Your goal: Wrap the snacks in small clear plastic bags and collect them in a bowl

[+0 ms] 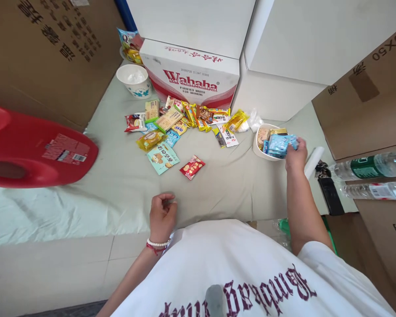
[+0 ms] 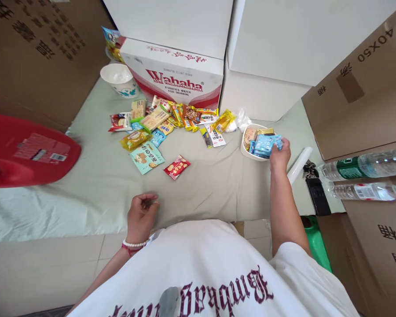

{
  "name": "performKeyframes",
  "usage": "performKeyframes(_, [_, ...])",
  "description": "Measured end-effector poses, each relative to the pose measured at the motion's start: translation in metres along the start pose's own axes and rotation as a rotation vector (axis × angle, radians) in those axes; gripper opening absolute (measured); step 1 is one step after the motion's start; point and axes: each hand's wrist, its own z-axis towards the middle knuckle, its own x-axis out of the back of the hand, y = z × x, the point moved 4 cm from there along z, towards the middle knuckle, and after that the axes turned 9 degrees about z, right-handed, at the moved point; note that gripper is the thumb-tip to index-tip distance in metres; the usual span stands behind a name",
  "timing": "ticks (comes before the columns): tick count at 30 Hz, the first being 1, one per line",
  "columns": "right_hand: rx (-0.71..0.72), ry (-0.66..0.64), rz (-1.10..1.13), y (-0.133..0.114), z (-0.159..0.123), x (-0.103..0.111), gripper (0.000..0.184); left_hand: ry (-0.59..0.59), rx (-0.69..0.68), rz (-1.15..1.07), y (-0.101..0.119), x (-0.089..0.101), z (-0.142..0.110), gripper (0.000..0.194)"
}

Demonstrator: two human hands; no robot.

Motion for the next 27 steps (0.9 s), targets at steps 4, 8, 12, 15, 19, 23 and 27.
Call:
performKeyframes(4, [-0.162, 0.011, -0.295, 0.001, -0.006, -0.003, 0.045, 0.021, -0.124, 0.122, 0.01, 0.0, -0.005, 0.016])
performKeyframes(8, [-0.165, 0.015, -0.46, -0.004, -0.022, 0.005, 0.034, 0.073, -0.236, 0.201, 0.006, 0.008, -0.004, 0.015])
performKeyframes(12, [-0.108, 0.128, -0.421, -0.021, -0.017, 0.022, 0.042, 0.108, -0.324, 0.279, -0.008, 0.012, -0.003, 0.015])
performKeyframes(15, [0.095, 0.224, -0.339, -0.06, 0.009, 0.02, 0.048, 0.141, -0.354, 0.295, -0.013, 0.012, -0.004, 0.015])
performKeyframes(19, [0.133, -0.143, -0.259, -0.107, 0.066, -0.036, 0.04, 0.165, -0.426, 0.296, -0.009, 0.01, -0.007, 0.014])
performKeyframes(23, [0.079, -0.26, -0.282, -0.12, 0.113, -0.091, 0.035, 0.162, -0.448, 0.277, -0.007, 0.009, -0.009, 0.015])
performKeyframes(27, [0.121, -0.324, -0.173, -0.114, 0.136, -0.11, 0.038, 0.185, -0.471, 0.276, -0.008, 0.01, -0.011, 0.017])
